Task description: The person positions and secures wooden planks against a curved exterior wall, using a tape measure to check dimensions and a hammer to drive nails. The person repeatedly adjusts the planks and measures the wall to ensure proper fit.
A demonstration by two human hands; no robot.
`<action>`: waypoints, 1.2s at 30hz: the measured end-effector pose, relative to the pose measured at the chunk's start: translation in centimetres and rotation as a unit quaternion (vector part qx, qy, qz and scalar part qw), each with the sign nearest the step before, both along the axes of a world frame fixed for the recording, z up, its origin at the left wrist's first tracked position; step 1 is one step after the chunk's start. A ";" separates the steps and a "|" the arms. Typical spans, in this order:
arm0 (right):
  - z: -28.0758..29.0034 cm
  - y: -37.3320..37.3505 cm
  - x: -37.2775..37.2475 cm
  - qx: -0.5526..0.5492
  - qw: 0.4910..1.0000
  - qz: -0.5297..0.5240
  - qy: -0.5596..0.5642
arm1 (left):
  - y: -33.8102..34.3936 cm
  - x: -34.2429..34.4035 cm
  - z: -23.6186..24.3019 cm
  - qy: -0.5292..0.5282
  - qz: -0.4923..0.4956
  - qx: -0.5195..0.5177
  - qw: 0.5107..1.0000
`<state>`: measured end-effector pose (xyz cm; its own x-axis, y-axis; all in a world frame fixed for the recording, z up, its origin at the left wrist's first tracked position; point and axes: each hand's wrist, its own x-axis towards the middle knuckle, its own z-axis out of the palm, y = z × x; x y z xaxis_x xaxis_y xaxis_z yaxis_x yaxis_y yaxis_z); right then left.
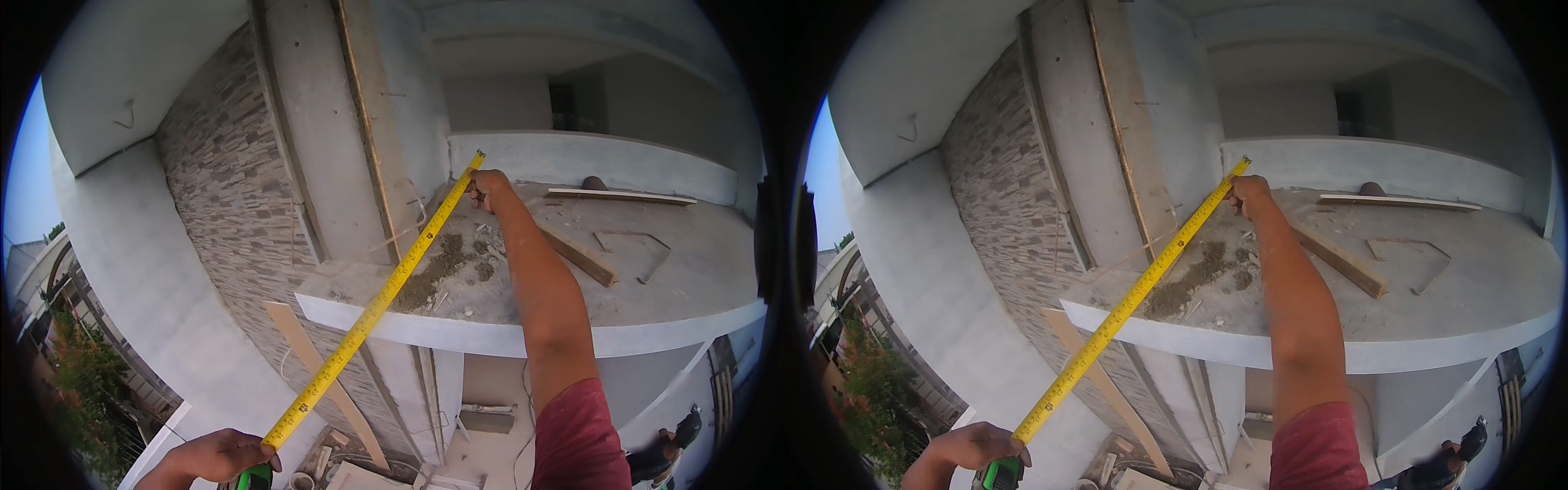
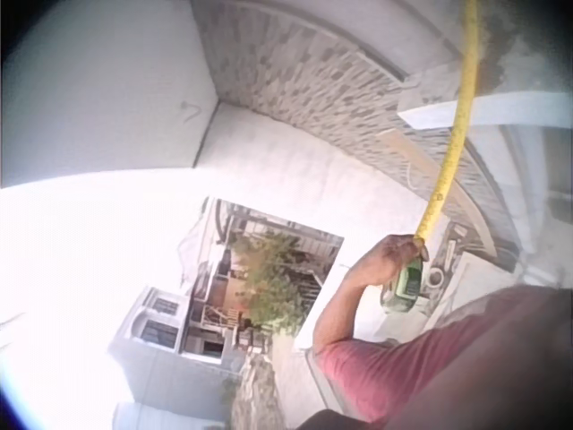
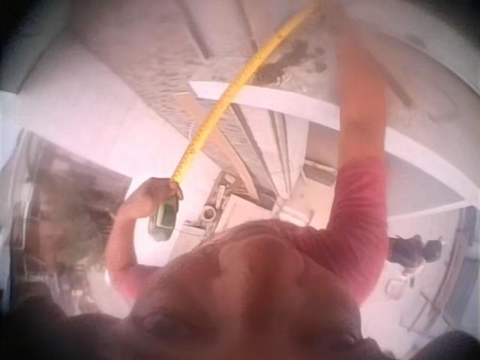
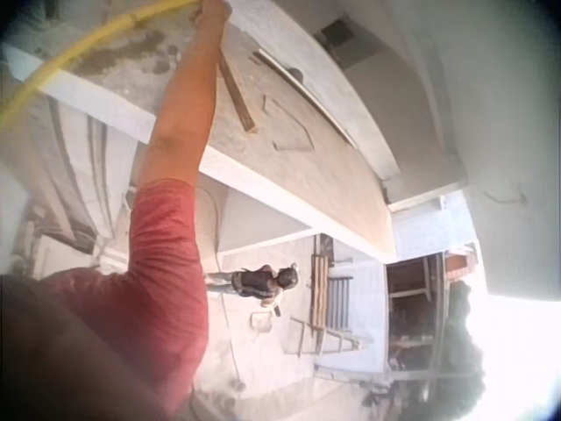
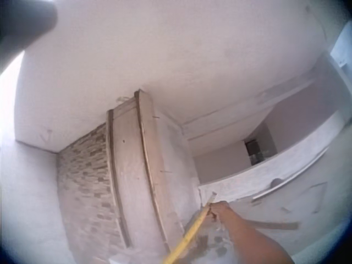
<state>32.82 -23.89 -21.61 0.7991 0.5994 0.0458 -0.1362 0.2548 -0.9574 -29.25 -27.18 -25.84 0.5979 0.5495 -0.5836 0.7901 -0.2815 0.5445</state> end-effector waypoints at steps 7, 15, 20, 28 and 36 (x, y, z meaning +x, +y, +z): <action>-1.4 3.8 -4.8 -0.081 0.993 0.081 -0.027 | -1.7 10.7 7.0 0.027 -0.143 0.095 0.985; -3.4 3.3 -5.8 -0.244 0.958 0.024 -0.146 | -0.9 17.0 5.9 0.003 -0.164 0.120 0.979; -3.9 2.8 -4.7 -0.240 0.944 -0.001 -0.225 | 0.3 20.0 5.8 0.021 -0.132 0.146 0.980; -3.3 3.5 -6.9 -0.272 0.927 0.079 -0.244 | 1.3 21.2 6.5 -0.012 -0.021 0.156 0.987; -2.8 2.6 -6.7 -0.291 0.912 0.075 -0.280 | 1.9 22.4 6.2 -0.012 0.007 0.182 0.983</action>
